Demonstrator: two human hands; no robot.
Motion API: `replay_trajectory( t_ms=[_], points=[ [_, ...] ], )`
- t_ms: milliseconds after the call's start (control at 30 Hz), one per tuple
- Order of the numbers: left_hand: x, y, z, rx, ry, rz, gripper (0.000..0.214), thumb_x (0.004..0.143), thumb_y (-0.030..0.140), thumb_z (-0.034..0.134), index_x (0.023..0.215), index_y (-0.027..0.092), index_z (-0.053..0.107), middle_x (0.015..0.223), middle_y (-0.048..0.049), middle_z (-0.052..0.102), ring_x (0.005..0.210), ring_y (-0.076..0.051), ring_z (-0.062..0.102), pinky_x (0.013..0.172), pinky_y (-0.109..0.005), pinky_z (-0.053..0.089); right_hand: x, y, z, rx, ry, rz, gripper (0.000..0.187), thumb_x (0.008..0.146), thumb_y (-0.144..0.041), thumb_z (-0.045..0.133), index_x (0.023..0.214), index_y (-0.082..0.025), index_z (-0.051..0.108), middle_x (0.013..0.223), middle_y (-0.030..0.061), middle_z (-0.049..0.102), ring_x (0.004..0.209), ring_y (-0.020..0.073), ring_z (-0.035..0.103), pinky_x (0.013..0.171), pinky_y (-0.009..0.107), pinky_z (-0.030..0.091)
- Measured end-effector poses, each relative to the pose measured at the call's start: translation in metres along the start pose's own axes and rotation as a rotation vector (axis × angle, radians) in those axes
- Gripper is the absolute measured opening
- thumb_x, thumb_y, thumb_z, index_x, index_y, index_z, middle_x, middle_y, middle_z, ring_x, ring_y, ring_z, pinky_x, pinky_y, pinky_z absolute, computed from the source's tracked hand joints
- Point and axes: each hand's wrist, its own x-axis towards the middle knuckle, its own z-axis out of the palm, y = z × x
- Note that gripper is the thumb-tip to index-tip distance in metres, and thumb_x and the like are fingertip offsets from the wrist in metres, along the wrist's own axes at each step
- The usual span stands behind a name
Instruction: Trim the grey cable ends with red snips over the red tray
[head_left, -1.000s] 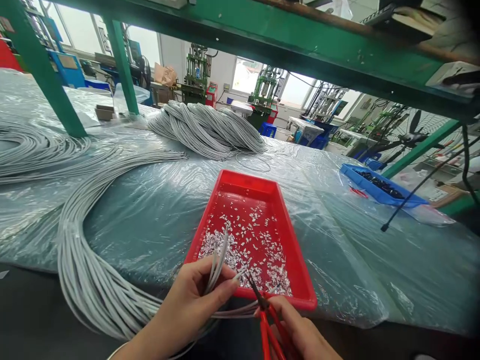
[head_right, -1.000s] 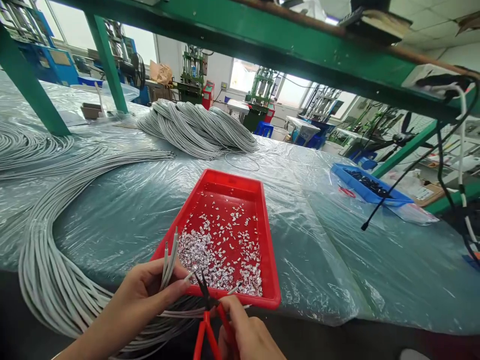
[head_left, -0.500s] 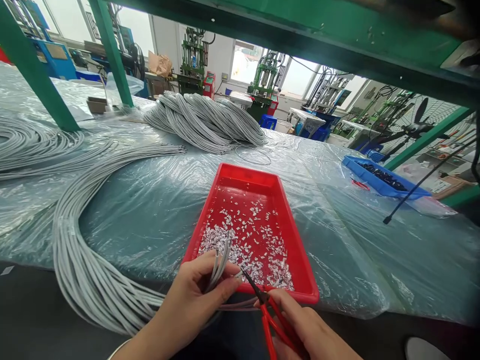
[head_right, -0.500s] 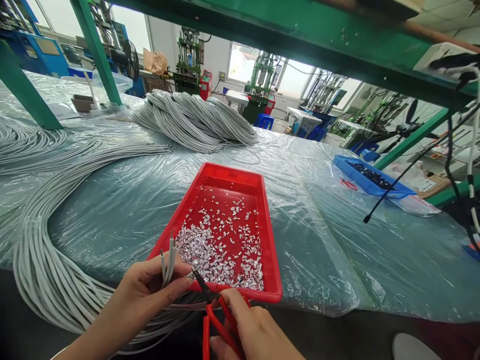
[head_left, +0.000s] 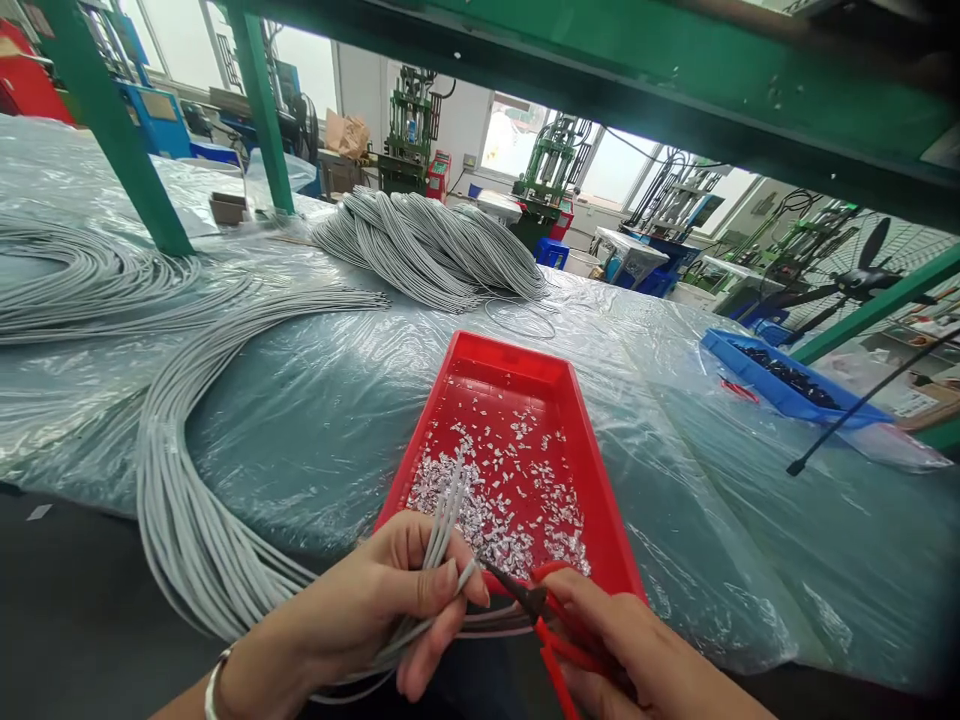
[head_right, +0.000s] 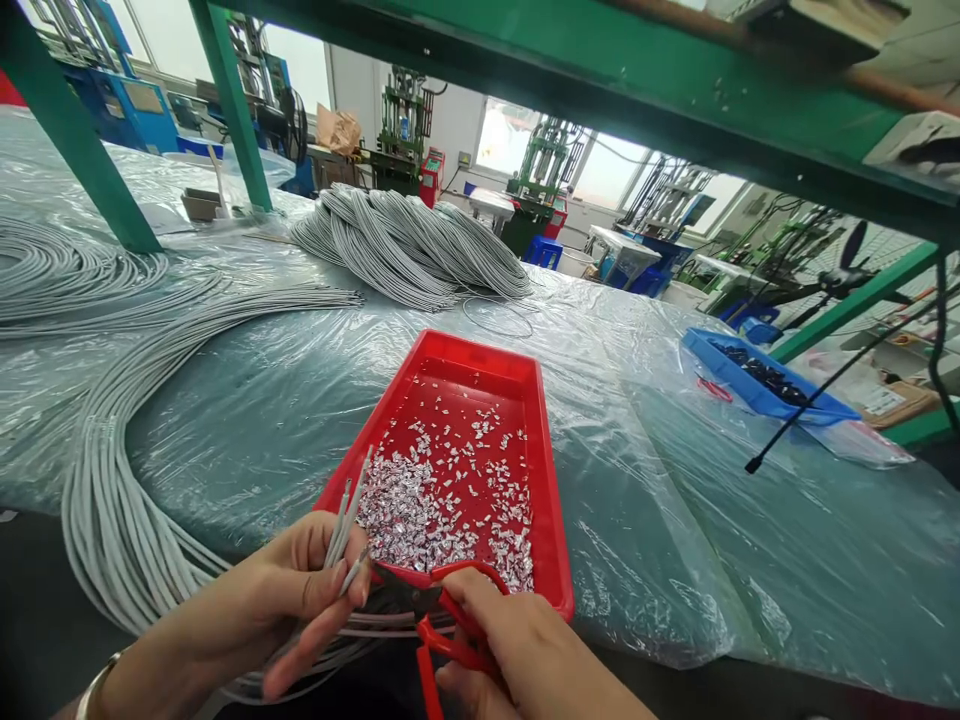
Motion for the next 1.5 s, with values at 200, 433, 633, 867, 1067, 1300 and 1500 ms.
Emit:
replay_trajectory(
  t_ms=[200,433,633,867,1067,1300,1500],
  points=[
    [0.001,-0.006,0.008,0.187,0.103,0.079,0.025,0.075,0.039,0.068,0.073,0.014,0.066,0.048,0.0019,0.059,0.031,-0.004,0.048,0.03,-0.01,0.029,0.026,-0.02,0.011,0.485,0.218,0.059,0.033,0.065,-0.033,0.078,0.09,-0.016,0.065,0.046,-0.0108,0.036,0.041,0.008,0.033,0.043,0.02,0.035],
    [0.0,0.003,0.009,0.579,0.191,0.258,0.024,0.08,0.036,0.061,0.07,0.015,0.063,0.053,0.0038,0.051,0.043,-0.006,0.041,0.043,-0.017,0.029,0.058,-0.031,0.033,1.147,0.061,-0.005,0.03,0.067,-0.034,0.078,0.057,-0.016,0.056,0.035,-0.0119,0.038,0.033,0.0034,0.025,0.04,0.018,0.025],
    [0.005,0.009,0.01,0.682,0.184,0.271,0.022,0.078,0.031,0.058,0.062,0.016,0.055,0.051,0.0056,0.042,0.044,-0.009,0.037,0.043,-0.019,0.028,0.06,-0.018,0.041,1.233,-0.092,0.058,0.04,0.072,-0.046,0.069,0.056,-0.019,0.045,0.033,-0.0155,0.027,0.026,0.0018,0.015,0.037,0.019,0.023],
    [0.006,0.005,0.014,0.744,0.253,0.241,0.021,0.082,0.035,0.055,0.074,0.015,0.059,0.05,0.0072,0.041,0.044,-0.008,0.035,0.042,-0.02,0.026,0.055,-0.024,0.026,0.938,0.284,-0.007,0.023,0.054,-0.016,0.087,0.064,-0.012,0.067,0.045,-0.0083,0.049,0.044,0.0053,0.034,0.044,0.019,0.023],
    [0.011,0.005,0.014,0.715,0.278,0.371,0.009,0.075,0.022,0.064,0.069,0.017,0.066,0.062,0.0015,0.057,0.055,-0.011,0.047,0.052,-0.021,0.037,0.059,-0.022,0.035,0.99,0.182,0.009,0.039,0.064,-0.044,0.072,0.048,-0.02,0.046,0.036,-0.0104,0.036,0.031,0.0057,0.025,0.039,0.022,0.024],
    [0.011,-0.006,0.007,0.578,0.398,0.348,0.016,0.072,0.032,0.069,0.072,0.016,0.067,0.057,0.0019,0.057,0.055,-0.013,0.048,0.054,-0.022,0.039,0.063,-0.023,0.033,0.857,0.334,-0.053,0.028,0.064,-0.036,0.076,0.057,-0.018,0.056,0.044,-0.0078,0.044,0.041,0.0081,0.034,0.045,0.022,0.029],
    [0.014,-0.001,0.015,0.573,0.31,0.284,0.029,0.074,0.04,0.065,0.059,0.016,0.059,0.044,0.0073,0.038,0.042,-0.007,0.029,0.042,-0.02,0.024,0.053,-0.021,0.021,0.694,0.334,-0.108,0.011,0.06,-0.014,0.079,0.063,-0.014,0.068,0.049,-0.0066,0.048,0.047,0.009,0.036,0.045,0.022,0.025]
  ],
)
